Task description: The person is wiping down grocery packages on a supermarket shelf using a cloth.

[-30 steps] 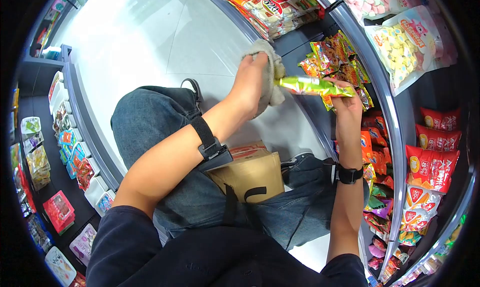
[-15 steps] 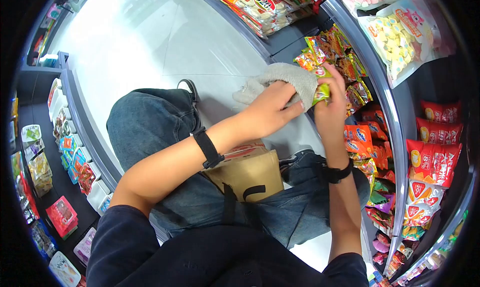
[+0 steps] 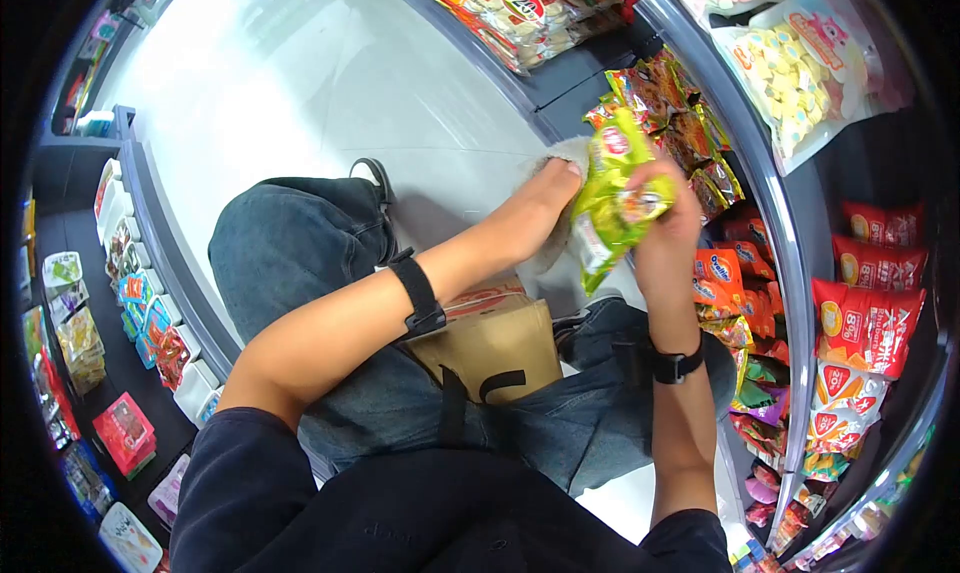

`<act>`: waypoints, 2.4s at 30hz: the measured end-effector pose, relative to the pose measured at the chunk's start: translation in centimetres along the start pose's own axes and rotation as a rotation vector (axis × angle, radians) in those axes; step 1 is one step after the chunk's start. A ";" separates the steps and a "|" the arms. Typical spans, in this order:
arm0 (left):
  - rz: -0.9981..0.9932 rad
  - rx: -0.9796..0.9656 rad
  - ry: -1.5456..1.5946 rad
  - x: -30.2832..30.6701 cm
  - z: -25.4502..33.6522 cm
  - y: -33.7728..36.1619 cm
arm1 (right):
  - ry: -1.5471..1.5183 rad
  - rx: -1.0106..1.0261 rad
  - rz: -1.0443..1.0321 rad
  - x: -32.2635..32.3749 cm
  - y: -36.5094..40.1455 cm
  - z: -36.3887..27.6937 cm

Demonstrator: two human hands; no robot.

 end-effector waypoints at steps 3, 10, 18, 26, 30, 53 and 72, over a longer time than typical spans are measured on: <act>0.077 0.089 -0.059 0.5 1.3 0.5 | 0.273 0.124 -0.063 -2.1 0.0 0.5; 0.063 0.196 -0.086 1.8 -1.3 0.1 | 0.460 0.327 0.028 -1.6 0.2 0.6; -0.095 0.301 -0.020 -1.7 -0.4 1.4 | 0.691 0.431 0.121 1.0 3.0 -0.3; -0.237 0.391 -0.137 -4.3 -0.3 4.4 | 0.894 0.027 0.198 9.0 9.6 0.8; -0.273 0.323 -0.109 -3.9 -0.1 3.8 | 1.016 -0.011 0.139 13.7 13.1 -0.2; 0.162 0.297 0.222 3.5 -2.6 -0.2 | 1.252 -0.758 0.341 35.3 25.1 1.7; -0.037 0.406 0.331 -0.4 -0.7 0.6 | 1.254 -0.663 0.314 28.9 19.2 0.5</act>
Point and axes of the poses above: each hand's wrist, its own y-axis away from the middle knuckle, its own x-axis out of the back of the hand, z = x × y, the point moved 3 cm from there along -y, towards the middle knuckle, and after that the axes turned 7 degrees about x, right-handed, at the moved point
